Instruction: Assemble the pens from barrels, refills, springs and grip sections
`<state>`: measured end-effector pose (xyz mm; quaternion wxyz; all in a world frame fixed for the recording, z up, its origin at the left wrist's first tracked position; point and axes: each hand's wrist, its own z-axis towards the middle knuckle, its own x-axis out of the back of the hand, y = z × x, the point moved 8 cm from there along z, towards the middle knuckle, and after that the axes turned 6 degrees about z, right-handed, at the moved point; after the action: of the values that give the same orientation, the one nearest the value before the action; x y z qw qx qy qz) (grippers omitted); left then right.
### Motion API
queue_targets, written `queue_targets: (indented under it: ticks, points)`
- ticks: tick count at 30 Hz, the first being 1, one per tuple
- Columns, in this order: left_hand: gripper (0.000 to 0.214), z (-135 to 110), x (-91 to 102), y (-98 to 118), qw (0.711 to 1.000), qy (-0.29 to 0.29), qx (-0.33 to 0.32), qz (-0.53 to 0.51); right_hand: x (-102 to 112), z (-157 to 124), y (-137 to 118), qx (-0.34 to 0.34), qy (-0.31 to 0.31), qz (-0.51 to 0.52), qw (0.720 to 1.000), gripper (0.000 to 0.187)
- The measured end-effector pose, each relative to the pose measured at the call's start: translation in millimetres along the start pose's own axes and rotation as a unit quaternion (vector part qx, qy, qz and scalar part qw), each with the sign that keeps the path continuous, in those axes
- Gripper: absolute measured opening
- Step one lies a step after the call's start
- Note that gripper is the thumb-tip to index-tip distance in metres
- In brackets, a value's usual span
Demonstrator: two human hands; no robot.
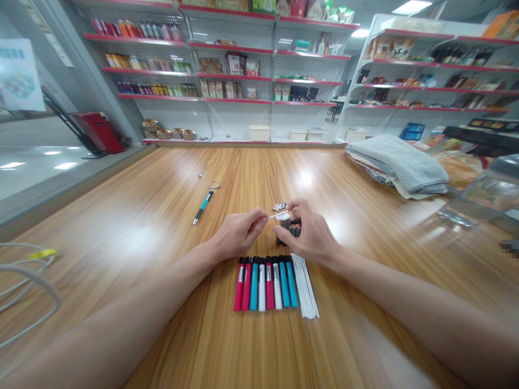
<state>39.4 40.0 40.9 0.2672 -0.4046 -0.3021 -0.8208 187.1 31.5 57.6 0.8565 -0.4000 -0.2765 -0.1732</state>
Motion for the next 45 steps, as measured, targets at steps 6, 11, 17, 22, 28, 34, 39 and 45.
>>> queue_targets:
  ticks: [6,11,17,22,28,34,39,45]
  points:
    - [0.022,0.7,-1.0,-2.4,0.999,0.004,-0.001,0.044,6.9,2.3,-6.5,0.054,-0.001,-0.005,0.999,0.014]
    - [0.023,0.5,-1.9,-2.1,0.999,0.002,-0.011,0.052,4.2,2.6,-9.8,0.063,0.003,-0.066,0.996,0.014]
    - [0.022,0.6,-1.4,-1.0,0.998,-0.007,-0.010,0.058,4.3,1.4,-16.1,0.085,0.011,-0.091,0.992,0.019]
    - [0.023,1.2,-2.4,-3.3,0.997,-0.010,-0.002,0.081,6.3,-0.2,-19.6,0.115,0.015,-0.072,0.991,0.030]
    - [0.023,1.6,-5.4,0.0,0.993,-0.019,-0.023,0.114,4.8,-2.9,-21.9,0.165,0.036,-0.033,0.985,0.031]
    - [0.026,2.9,-9.8,3.8,0.988,-0.042,-0.029,0.142,1.1,-4.2,-18.7,0.166,0.047,-0.003,0.985,0.016]
    - [0.027,3.5,-7.7,3.3,0.992,-0.031,-0.022,0.124,0.8,-2.8,-17.6,0.164,0.037,-0.004,0.986,0.010]
    - [0.024,3.0,-8.0,6.8,0.989,-0.028,-0.039,0.138,-1.4,-2.8,-13.5,0.151,0.029,-0.011,0.988,0.012]
